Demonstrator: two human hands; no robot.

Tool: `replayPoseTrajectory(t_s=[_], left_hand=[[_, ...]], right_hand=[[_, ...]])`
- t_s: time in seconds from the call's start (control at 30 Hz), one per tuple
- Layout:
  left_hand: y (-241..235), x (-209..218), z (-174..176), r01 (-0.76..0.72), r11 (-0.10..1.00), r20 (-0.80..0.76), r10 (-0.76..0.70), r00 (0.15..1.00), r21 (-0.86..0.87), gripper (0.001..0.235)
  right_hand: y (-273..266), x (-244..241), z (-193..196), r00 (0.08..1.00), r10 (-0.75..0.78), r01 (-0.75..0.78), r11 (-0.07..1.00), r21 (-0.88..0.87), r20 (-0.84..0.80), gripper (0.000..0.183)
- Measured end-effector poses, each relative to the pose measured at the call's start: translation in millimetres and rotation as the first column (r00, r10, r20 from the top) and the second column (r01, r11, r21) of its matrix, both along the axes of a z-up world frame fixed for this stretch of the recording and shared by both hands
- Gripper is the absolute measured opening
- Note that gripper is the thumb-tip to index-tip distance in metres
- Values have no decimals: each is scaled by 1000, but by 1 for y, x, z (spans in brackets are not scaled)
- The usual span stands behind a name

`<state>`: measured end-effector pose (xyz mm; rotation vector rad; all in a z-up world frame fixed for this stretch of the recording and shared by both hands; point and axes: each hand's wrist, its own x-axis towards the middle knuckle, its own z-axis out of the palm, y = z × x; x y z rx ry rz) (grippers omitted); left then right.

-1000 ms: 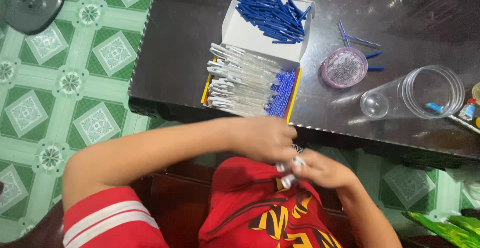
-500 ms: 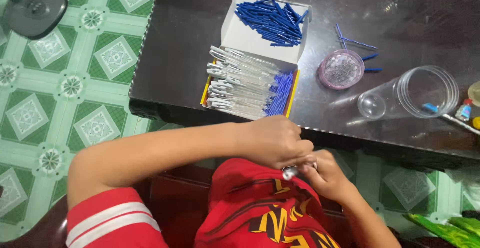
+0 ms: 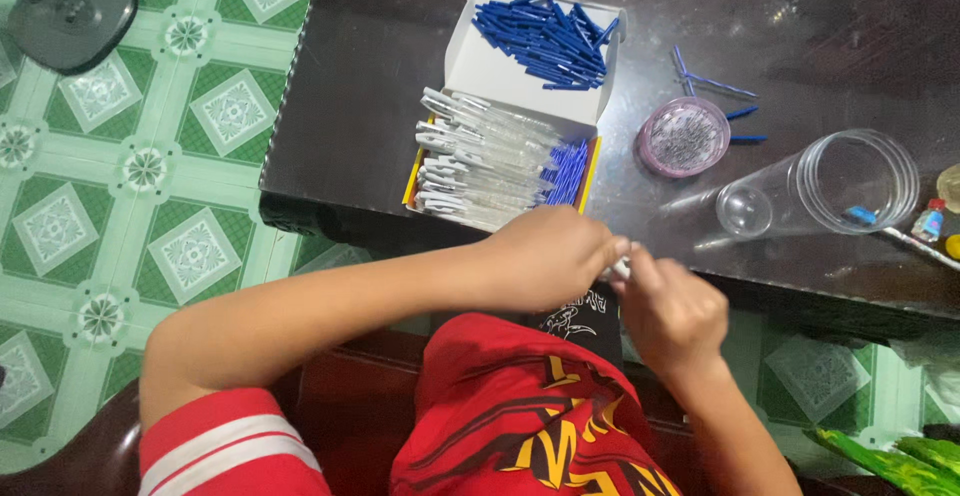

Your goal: The person assembles pens by inserting blue ink cartridges into clear plastic barrels. They pick up barrels and cartridges from a box and the table, insert the cartridges, and place the assembled pens into a clear plastic cup.

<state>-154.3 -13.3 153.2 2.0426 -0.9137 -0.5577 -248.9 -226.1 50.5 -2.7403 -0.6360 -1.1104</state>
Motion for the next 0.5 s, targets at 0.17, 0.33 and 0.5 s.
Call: replayPoseTrajectory(t_s=[0.17, 0.33, 0.5], left_hand=[[12, 2, -9, 234, 969, 377, -246, 893, 78, 38], [20, -2, -5, 378, 924, 535, -293, 793, -54, 28], [25, -13, -10, 518, 846, 549, -375, 747, -128, 19]], right_hand=[[9, -18, -4, 769, 401, -12, 788, 616, -498, 32], [12, -25, 0, 577, 710, 2, 493, 870, -403, 33], [12, -34, 11, 114, 987, 481, 42, 876, -111, 52]])
